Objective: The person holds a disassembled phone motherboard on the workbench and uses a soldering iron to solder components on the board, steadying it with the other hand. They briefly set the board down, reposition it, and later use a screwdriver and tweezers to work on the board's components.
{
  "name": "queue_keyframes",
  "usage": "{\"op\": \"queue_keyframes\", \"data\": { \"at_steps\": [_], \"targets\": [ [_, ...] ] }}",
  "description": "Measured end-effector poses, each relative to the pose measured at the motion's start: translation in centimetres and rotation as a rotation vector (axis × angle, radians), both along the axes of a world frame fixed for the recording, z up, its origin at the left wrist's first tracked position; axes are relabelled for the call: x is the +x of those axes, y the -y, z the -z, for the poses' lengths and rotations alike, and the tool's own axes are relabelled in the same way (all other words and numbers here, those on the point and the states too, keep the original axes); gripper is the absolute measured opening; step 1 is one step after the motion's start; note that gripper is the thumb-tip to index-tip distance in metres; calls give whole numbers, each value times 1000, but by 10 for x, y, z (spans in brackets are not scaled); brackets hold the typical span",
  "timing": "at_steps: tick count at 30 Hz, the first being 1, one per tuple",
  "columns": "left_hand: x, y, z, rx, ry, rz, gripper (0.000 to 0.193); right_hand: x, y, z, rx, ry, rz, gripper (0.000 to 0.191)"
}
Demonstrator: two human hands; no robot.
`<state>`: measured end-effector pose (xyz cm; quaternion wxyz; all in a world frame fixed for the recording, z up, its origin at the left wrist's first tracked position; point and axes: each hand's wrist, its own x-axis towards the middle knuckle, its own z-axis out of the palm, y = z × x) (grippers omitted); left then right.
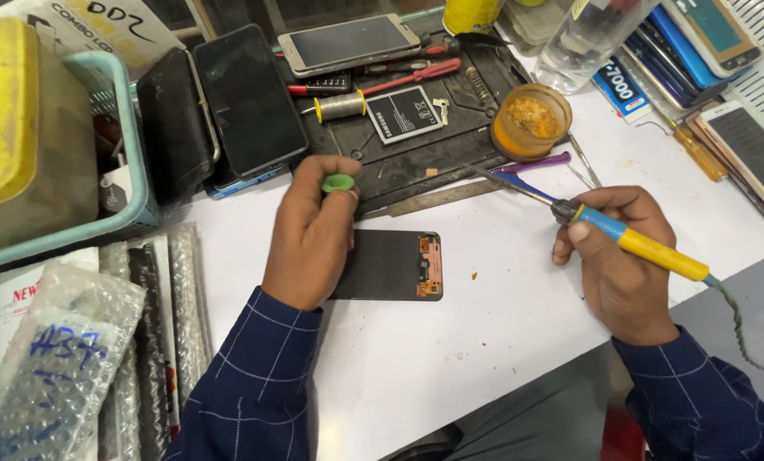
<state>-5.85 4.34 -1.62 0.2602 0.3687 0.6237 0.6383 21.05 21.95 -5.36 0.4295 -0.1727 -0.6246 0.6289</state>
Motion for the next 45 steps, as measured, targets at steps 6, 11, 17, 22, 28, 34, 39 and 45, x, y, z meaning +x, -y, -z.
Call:
{"op": "queue_keyframes", "data": {
  "at_steps": [6, 11, 17, 22, 28, 34, 39, 45],
  "targets": [
    [2, -4, -6, 64, 23, -64, 26, 13, 6, -4, -84, -26, 85, 22],
    [17, -5, -9, 30, -21, -78, 29, 49, -6, -12, -43, -85, 285, 24],
    [40, -14, -14, -83, -67, -46, 34, 92, -21, -19, 1, -168, 418, 28],
    [80, -47, -25, -101, 17, 95, 35, 138, -29, -26, 3, -211, 575, 28],
    [155, -109, -42, 93, 41, 357, 35, 203, -43, -41, 32, -250, 774, 28],
    [231, -159, -51, 20, 35, 456, 36, 272, -73, -61, 131, -265, 951, 27],
    [277, -186, -55, 84, 76, 579, 35, 321, -111, -71, 156, -193, 1105, 27],
    [299, -198, -52, 43, 52, 610, 35, 364, -176, -77, 107, -41, 1238, 28]
  ]
}}
